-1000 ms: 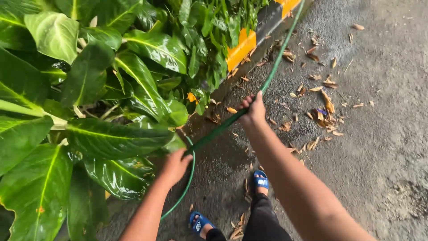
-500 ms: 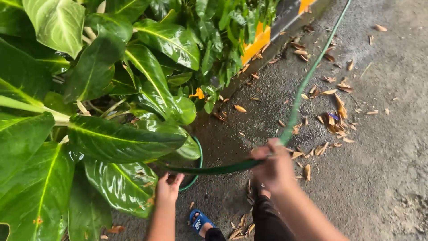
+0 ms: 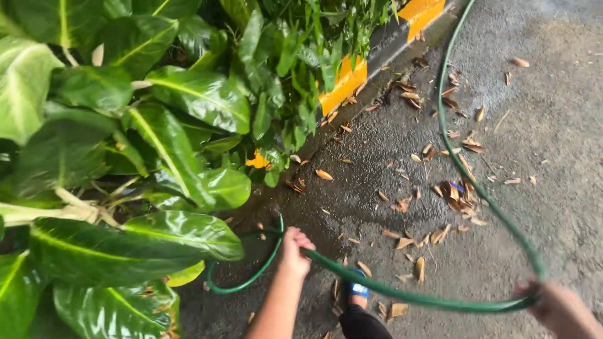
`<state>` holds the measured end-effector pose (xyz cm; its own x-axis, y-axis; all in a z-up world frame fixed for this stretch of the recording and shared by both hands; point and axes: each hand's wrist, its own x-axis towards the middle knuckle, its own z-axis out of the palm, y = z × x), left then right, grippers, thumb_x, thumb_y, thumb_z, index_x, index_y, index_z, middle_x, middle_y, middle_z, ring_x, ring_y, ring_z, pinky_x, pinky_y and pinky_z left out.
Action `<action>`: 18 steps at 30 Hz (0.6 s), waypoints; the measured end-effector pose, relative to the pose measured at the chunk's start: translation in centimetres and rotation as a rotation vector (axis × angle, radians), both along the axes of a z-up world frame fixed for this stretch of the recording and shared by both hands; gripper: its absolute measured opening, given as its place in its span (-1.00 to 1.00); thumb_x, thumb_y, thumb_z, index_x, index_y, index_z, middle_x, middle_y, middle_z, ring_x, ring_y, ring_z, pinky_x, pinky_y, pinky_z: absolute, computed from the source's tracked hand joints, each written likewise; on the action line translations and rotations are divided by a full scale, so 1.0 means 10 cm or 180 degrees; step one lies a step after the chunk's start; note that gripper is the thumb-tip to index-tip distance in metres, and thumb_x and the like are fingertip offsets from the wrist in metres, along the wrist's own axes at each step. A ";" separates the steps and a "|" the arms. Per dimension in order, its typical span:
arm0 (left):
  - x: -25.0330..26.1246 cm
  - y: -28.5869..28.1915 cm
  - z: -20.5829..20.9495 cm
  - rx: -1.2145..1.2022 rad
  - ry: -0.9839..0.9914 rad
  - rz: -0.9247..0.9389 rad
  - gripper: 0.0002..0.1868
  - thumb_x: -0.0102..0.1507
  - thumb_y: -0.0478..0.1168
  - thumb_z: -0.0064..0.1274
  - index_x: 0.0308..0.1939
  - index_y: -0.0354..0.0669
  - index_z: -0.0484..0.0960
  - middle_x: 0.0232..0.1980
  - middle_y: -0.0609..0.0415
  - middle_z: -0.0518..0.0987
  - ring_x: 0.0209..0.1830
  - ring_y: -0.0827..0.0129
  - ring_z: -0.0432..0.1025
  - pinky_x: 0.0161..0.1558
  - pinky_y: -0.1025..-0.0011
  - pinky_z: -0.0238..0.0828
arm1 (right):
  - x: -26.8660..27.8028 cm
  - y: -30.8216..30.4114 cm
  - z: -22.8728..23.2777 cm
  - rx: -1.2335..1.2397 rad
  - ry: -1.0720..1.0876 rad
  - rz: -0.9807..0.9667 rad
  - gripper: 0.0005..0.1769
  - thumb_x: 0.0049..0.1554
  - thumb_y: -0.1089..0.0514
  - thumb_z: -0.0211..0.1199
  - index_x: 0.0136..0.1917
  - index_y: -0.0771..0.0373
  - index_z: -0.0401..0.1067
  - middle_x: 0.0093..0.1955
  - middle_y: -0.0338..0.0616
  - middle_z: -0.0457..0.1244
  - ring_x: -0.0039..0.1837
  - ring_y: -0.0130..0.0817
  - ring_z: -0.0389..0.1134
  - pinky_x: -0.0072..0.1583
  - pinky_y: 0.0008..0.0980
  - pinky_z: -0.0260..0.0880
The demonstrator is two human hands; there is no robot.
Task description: Watering several potted and ground-planted greenery using a garden hose.
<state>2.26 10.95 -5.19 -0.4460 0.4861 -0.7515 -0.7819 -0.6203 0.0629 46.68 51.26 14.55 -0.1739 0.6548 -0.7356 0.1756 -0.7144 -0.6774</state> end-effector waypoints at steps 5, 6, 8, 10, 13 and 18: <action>0.90 0.98 1.90 -0.0485 0.0233 -0.0840 -0.68 0.26 0.05 0.03 -0.48 0.08 0.33 -0.67 0.31 0.17 -0.77 0.53 0.04 -0.72 0.47 -0.06 | -1.05 0.34 -1.25 0.2610 -0.4433 0.3683 -0.28 0.25 -0.48 0.05 0.15 0.15 0.60 0.10 0.00 0.46 0.18 -0.15 0.47 0.25 -0.19 0.49; 1.16 1.19 1.80 -0.0836 0.0847 -0.1415 -0.67 0.29 0.07 0.02 -0.43 0.03 0.36 -0.66 0.26 0.24 -0.75 0.48 0.13 -0.69 0.44 0.04 | -1.79 0.16 -1.14 0.1779 -0.2723 0.3706 -0.29 0.27 -0.47 0.04 0.28 0.12 0.51 0.16 -0.03 0.44 0.16 -0.29 0.42 0.27 -0.26 0.39; 1.72 1.40 1.72 -0.1206 0.1345 -0.1980 -0.65 0.32 0.09 0.01 -0.39 -0.03 0.39 -0.64 0.21 0.32 -0.73 0.43 0.22 -0.66 0.41 0.15 | -2.82 -0.41 -0.29 0.0846 -0.1105 0.3591 -0.27 0.28 -0.47 0.04 0.41 0.10 0.41 0.21 -0.06 0.42 0.14 -0.44 0.37 0.29 -0.33 0.28; 1.85 1.63 1.65 -0.1592 0.2058 -0.2588 -0.68 0.34 0.11 -0.02 -0.29 -0.01 0.39 -0.57 0.17 0.39 -0.63 0.40 0.29 -0.55 0.37 0.22 | -3.75 -1.06 1.20 -0.1318 -0.0732 0.3040 -0.38 0.29 -0.34 -0.16 0.33 0.13 0.28 -0.30 -0.19 0.17 -0.32 -0.38 0.20 -0.26 -0.43 0.19; 1.81 1.57 1.58 -0.1600 0.3016 -0.3018 -0.71 0.38 0.08 -0.01 -0.12 -0.04 0.45 -0.38 0.17 0.49 -0.38 0.39 0.43 -0.32 0.30 0.38 | -3.94 -0.57 0.34 -0.1790 0.0577 0.2166 -0.40 0.33 -0.31 -0.03 -0.03 0.33 0.14 -0.42 -0.13 0.04 -0.46 -0.31 0.02 -0.39 -0.34 0.06; 0.71 1.39 1.41 -0.0129 0.1669 -0.2263 -0.24 0.32 0.46 -0.30 0.11 -0.18 0.33 -0.04 -0.02 0.50 -0.06 0.16 0.42 -0.07 0.14 0.36 | -3.74 -0.59 0.84 -0.1032 0.1304 0.2235 -0.60 0.28 -0.23 0.08 0.16 0.07 0.35 -0.49 -0.41 -0.06 -0.50 -0.54 -0.08 -0.42 -0.43 -0.08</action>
<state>9.33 24.82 8.89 -0.3405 0.7571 -0.5576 -0.8460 0.0122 0.5331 9.31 45.32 22.91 -0.7498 0.0666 -0.6584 0.4346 -0.7007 -0.5658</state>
